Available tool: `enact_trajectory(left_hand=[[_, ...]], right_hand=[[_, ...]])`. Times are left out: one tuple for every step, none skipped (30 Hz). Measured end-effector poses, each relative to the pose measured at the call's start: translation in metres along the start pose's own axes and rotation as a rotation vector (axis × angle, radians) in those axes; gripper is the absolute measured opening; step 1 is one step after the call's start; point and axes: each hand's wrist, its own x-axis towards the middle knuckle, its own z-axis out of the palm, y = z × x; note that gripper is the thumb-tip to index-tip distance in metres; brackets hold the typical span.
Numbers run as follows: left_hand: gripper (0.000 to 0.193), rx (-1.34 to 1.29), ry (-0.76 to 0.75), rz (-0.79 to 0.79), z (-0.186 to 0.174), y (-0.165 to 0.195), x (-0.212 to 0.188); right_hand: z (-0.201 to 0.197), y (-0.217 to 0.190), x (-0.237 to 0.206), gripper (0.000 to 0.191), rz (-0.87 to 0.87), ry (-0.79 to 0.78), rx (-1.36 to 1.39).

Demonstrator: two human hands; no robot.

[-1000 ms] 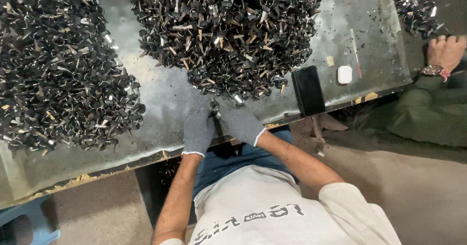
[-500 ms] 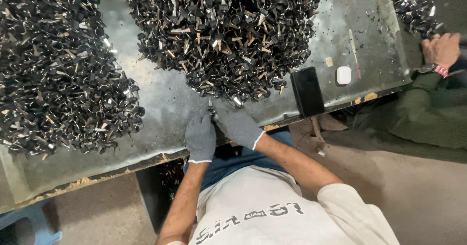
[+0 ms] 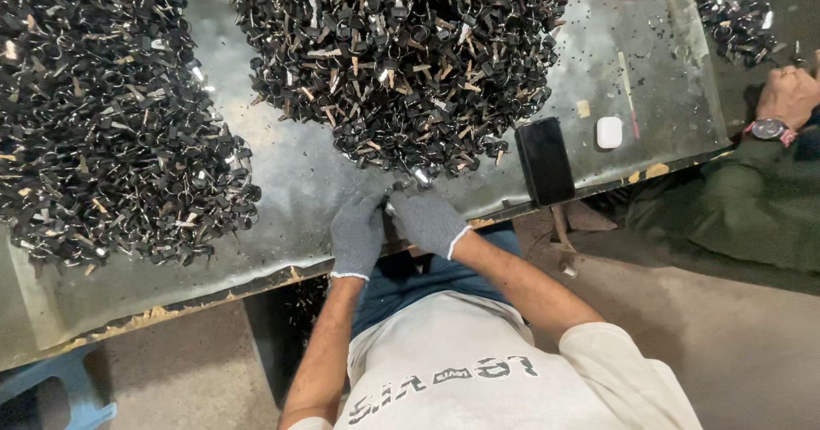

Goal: The person, wearing grey gloves, sits at a metal workbench covered with large piles of small black plastic parts and picks through them, handling pieces one at a time and dropping selected pieces into a bin below the table. A second person works at the same table nearby.

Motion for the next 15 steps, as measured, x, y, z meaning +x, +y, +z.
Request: enact_trajectory(left_hand=[[0.026, 0.016, -0.046, -0.006, -0.001, -0.002, 0.002], [0.023, -0.004, -0.053, -0.013, -0.002, -0.005, 0.003], [0.021, -0.022, -0.058, -0.022, -0.003, -0.008, 0.004], [0.018, -0.042, -0.066, -0.034, -0.003, -0.01, 0.004], [0.018, -0.018, -0.08, -0.035, -0.002, -0.012, 0.004], [0.018, 0.006, -0.095, -0.037, -0.002, -0.014, 0.004], [0.018, 0.029, -0.11, -0.036, -0.001, -0.015, 0.004], [0.019, 0.018, -0.1, -0.025, 0.0, -0.016, 0.003], [0.02, 0.006, -0.09, -0.014, 0.001, -0.016, 0.003], [0.021, -0.005, -0.081, -0.001, 0.002, -0.017, 0.003], [0.021, -0.001, -0.099, -0.01, 0.003, -0.018, 0.003], [0.021, 0.004, -0.115, -0.019, 0.004, -0.019, 0.004], [0.021, 0.008, -0.129, -0.027, 0.004, -0.021, 0.005], [0.023, 0.019, -0.149, -0.025, 0.004, -0.022, 0.006], [0.025, 0.029, -0.17, -0.026, 0.004, -0.024, 0.007]], right_hand=[[0.0, 0.001, 0.003, 0.031, 0.004, -0.006, 0.039], [0.0, 0.002, 0.006, 0.032, 0.006, -0.009, 0.076], [-0.001, 0.003, 0.008, 0.031, 0.006, -0.009, 0.068], [0.0, 0.004, 0.009, 0.03, 0.006, -0.014, 0.06], [0.0, 0.006, 0.01, 0.029, 0.004, -0.023, 0.054], [0.0, 0.007, 0.01, 0.03, 0.019, -0.025, 0.096], [0.0, 0.008, 0.011, 0.032, 0.035, -0.025, 0.137], [-0.001, 0.009, 0.01, 0.033, 0.053, -0.022, 0.177], [-0.002, 0.01, 0.01, 0.034, 0.032, -0.012, 0.166], [-0.002, 0.011, 0.01, 0.034, 0.012, 0.0, 0.155], [-0.003, 0.011, 0.01, 0.034, -0.007, 0.011, 0.146], [-0.003, 0.011, 0.01, 0.034, -0.034, 0.017, 0.138], [-0.004, 0.01, 0.01, 0.033, -0.063, 0.026, 0.129], [-0.005, 0.008, 0.01, 0.033, -0.089, 0.032, 0.122], [-0.004, 0.005, 0.01, 0.031, -0.089, 0.066, 0.147]])
